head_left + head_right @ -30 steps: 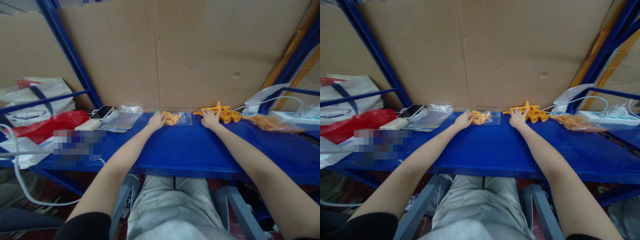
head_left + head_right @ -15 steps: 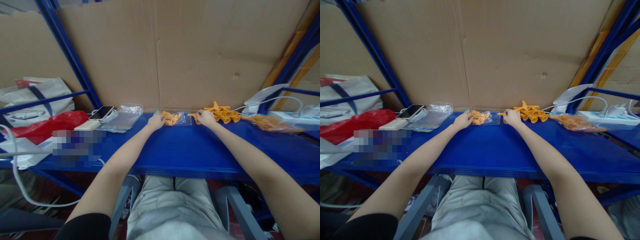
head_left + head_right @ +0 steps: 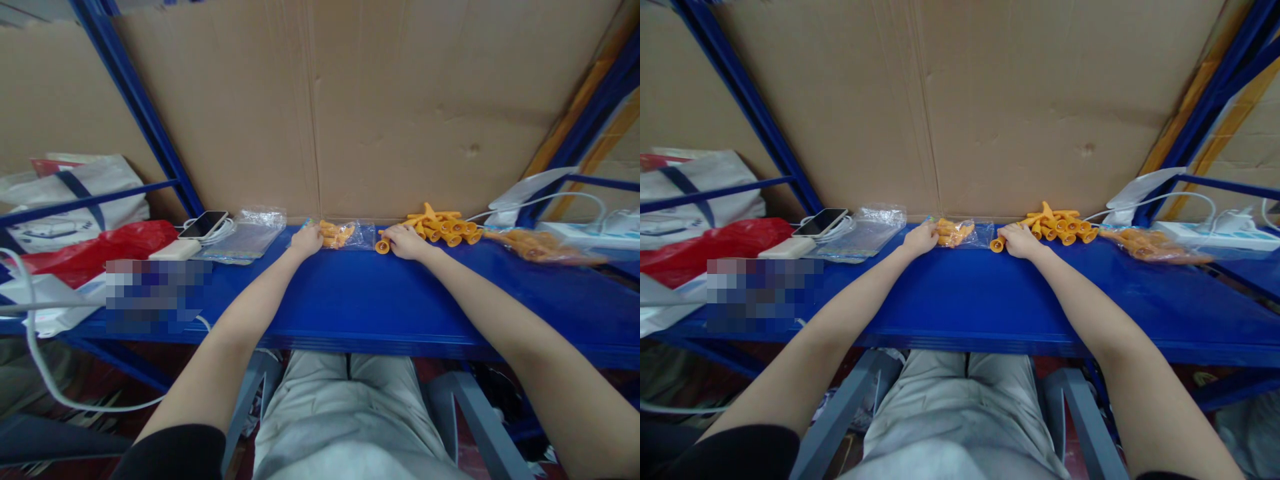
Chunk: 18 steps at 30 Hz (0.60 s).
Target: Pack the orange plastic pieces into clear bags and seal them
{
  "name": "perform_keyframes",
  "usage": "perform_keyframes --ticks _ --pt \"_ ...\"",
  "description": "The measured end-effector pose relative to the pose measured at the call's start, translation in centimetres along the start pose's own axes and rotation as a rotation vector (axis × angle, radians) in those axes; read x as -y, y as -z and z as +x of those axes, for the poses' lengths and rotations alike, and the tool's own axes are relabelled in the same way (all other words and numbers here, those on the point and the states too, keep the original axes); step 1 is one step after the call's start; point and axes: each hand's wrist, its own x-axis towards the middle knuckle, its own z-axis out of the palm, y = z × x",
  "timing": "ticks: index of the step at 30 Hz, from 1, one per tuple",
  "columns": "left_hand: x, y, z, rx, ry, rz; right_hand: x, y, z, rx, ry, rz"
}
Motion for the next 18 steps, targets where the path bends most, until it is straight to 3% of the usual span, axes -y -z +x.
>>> perform_keyframes --ticks 8,11,15,18 --pt "0.9 -0.4 0.3 -0.027 0.038 0.007 0.4 1.3 0.0 0.084 -0.211 -0.058" --pt "1.1 -0.5 0.3 -0.03 0.014 0.014 0.4 1.6 -0.1 0.049 -0.283 -0.07" --pt "1.4 -0.5 0.5 -0.013 -0.021 0.017 0.3 1.7 0.0 -0.062 -0.29 -0.004" --pt "1.5 -0.6 0.6 -0.012 -0.079 0.023 0.4 1.4 0.3 -0.072 -0.24 0.062"
